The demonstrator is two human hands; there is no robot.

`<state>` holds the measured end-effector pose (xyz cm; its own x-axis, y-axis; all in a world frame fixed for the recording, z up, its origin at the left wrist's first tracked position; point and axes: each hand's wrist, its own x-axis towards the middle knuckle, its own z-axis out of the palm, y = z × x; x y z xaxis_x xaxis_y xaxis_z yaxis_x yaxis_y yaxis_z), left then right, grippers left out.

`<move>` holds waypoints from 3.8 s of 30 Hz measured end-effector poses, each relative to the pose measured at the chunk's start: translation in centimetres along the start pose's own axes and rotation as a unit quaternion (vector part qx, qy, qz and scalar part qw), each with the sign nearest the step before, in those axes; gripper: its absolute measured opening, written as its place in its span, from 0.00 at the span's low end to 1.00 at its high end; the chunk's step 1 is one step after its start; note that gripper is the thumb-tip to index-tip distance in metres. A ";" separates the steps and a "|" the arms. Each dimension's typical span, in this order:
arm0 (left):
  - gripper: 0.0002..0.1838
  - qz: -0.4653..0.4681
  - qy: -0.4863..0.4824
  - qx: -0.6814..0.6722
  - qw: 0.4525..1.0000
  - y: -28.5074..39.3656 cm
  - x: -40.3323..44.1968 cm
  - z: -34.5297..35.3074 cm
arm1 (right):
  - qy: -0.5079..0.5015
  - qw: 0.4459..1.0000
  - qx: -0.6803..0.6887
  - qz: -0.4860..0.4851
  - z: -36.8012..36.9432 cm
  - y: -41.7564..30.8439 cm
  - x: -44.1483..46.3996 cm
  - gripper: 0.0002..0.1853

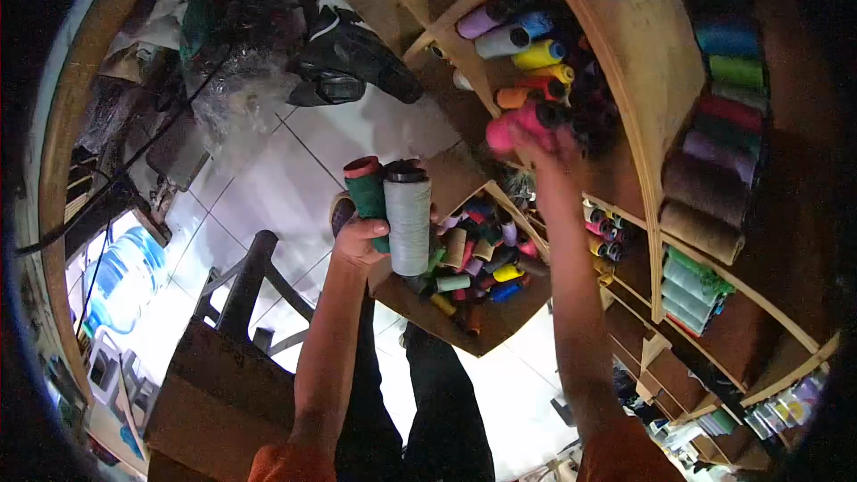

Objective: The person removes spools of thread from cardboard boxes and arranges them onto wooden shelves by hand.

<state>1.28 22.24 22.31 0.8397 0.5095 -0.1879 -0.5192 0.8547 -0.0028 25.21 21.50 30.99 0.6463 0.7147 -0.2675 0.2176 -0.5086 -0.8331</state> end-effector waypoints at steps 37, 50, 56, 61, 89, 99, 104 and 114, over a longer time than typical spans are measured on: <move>0.29 0.010 0.236 0.147 0.961 2.2 1.3 0.4 | -0.210 0.956 -0.200 -0.042 7.4 -1.7 -7.7 0.30; 0.27 0.031 0.220 0.176 0.959 2.8 -0.3 -1.0 | -0.039 0.872 -0.438 -0.214 5.2 -3.0 8.7 0.23; 0.27 0.048 0.247 0.167 0.953 3.0 -0.7 -1.1 | 0.020 0.753 -0.587 -0.298 7.6 2.8 14.6 0.25; 0.28 0.015 0.235 0.179 0.955 3.7 -0.9 -1.6 | 0.068 0.763 -0.555 -0.324 7.9 -1.3 11.0 0.24; 0.41 -0.024 0.130 0.142 0.981 1.2 1.7 -0.4 | 0.250 0.955 0.124 0.100 11.3 9.1 9.0 0.34; 0.42 -0.020 0.139 0.164 0.976 2.4 0.0 -1.9 | 0.294 0.751 0.583 0.098 12.6 6.6 11.9 0.37; 0.38 -0.005 0.156 0.196 0.968 3.0 0.1 -1.6 | 0.278 0.866 0.401 0.112 13.5 10.4 12.0 0.28; 0.31 -0.036 0.138 0.780 0.609 3.0 2.0 4.8 | -0.210 0.968 0.098 0.094 7.3 0.0 -7.0 0.33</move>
<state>2.16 26.29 26.64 0.6814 0.6122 -0.4011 0.4813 0.0381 0.8758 15.36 20.05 29.28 0.2975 0.7719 -0.5618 -0.0451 -0.5765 -0.8159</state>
